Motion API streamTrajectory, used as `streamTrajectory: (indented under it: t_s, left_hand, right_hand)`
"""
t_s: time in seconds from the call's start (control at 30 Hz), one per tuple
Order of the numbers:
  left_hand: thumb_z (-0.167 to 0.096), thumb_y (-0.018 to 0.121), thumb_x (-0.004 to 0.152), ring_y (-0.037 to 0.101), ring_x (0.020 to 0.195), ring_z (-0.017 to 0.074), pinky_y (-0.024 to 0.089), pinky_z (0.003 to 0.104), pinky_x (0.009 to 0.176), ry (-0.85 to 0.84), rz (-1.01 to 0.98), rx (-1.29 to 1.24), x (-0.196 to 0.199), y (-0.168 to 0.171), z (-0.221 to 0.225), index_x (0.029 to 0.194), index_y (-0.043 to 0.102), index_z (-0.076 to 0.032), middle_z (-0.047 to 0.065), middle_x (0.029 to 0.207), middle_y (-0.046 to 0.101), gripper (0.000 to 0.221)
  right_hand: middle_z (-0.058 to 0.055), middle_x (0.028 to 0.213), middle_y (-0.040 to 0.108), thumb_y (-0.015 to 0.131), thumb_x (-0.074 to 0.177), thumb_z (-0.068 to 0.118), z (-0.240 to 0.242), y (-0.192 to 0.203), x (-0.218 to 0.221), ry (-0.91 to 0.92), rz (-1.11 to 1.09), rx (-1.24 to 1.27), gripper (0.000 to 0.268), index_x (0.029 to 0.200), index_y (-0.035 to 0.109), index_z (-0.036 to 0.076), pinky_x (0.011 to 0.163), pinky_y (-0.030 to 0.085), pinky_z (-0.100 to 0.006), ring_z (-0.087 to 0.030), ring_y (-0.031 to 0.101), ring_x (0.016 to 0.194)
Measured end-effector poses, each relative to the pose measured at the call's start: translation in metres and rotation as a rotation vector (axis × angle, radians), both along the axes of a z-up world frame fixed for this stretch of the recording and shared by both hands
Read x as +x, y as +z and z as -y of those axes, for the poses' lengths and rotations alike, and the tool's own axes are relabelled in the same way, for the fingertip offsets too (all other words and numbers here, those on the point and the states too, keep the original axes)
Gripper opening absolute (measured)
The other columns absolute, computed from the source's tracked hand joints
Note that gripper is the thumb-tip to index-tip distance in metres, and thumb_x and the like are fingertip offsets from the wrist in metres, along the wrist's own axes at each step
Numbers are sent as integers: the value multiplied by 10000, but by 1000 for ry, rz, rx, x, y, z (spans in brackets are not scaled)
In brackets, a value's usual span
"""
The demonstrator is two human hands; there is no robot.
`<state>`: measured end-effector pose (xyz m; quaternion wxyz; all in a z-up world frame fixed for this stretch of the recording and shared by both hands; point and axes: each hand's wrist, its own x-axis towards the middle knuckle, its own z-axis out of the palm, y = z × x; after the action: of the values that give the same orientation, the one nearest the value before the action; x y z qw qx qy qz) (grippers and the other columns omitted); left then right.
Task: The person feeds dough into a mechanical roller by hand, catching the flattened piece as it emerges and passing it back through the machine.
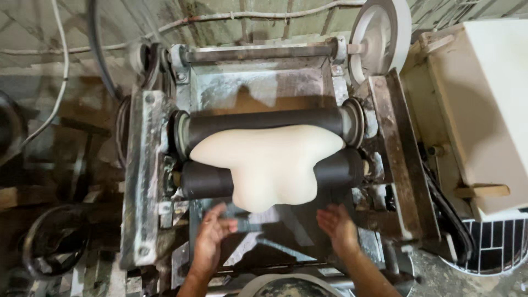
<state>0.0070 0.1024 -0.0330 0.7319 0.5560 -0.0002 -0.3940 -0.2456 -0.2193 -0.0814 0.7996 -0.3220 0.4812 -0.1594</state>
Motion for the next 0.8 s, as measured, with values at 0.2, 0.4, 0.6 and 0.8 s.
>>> streamTrajectory:
  t_s: [0.2,0.4,0.6,0.8]
  left_hand:
    - [-716,355,960,562,1298,386,396,550,1095,-177,-559,440,36,-103,43,1532,474,-108,235,1414,609,843]
    - [-606,407,985,584,1259,365,450,520,1052,-80,-461,8,85,-77,142,1484,504,-61,218,1374,629,745]
    - [-497,459,1011,605,1220,343,504,490,1008,-91,-282,-217,42,-50,128,1437,534,-15,201,1335,648,647]
    - [-387,510,1036,627,1182,322,557,459,965,-8,-156,-307,2,-23,104,1389,564,32,183,1295,668,550]
  right_hand:
    - [-166,1425,566,432,1061,430,22,-107,61,311,-198,-166,543,1497,439,108,1078,455,-486,-341,545,1296]
    - [-162,1458,582,432,1060,405,47,-108,101,382,103,-175,539,1485,459,74,1061,510,-468,-315,582,1306]
    - [-131,1387,627,447,993,494,0,-49,114,200,265,198,627,1475,460,93,988,556,-426,-270,639,1214]
    - [-165,1277,687,449,1037,388,-31,54,107,112,242,-92,565,1425,534,-13,892,567,-437,-296,681,1099]
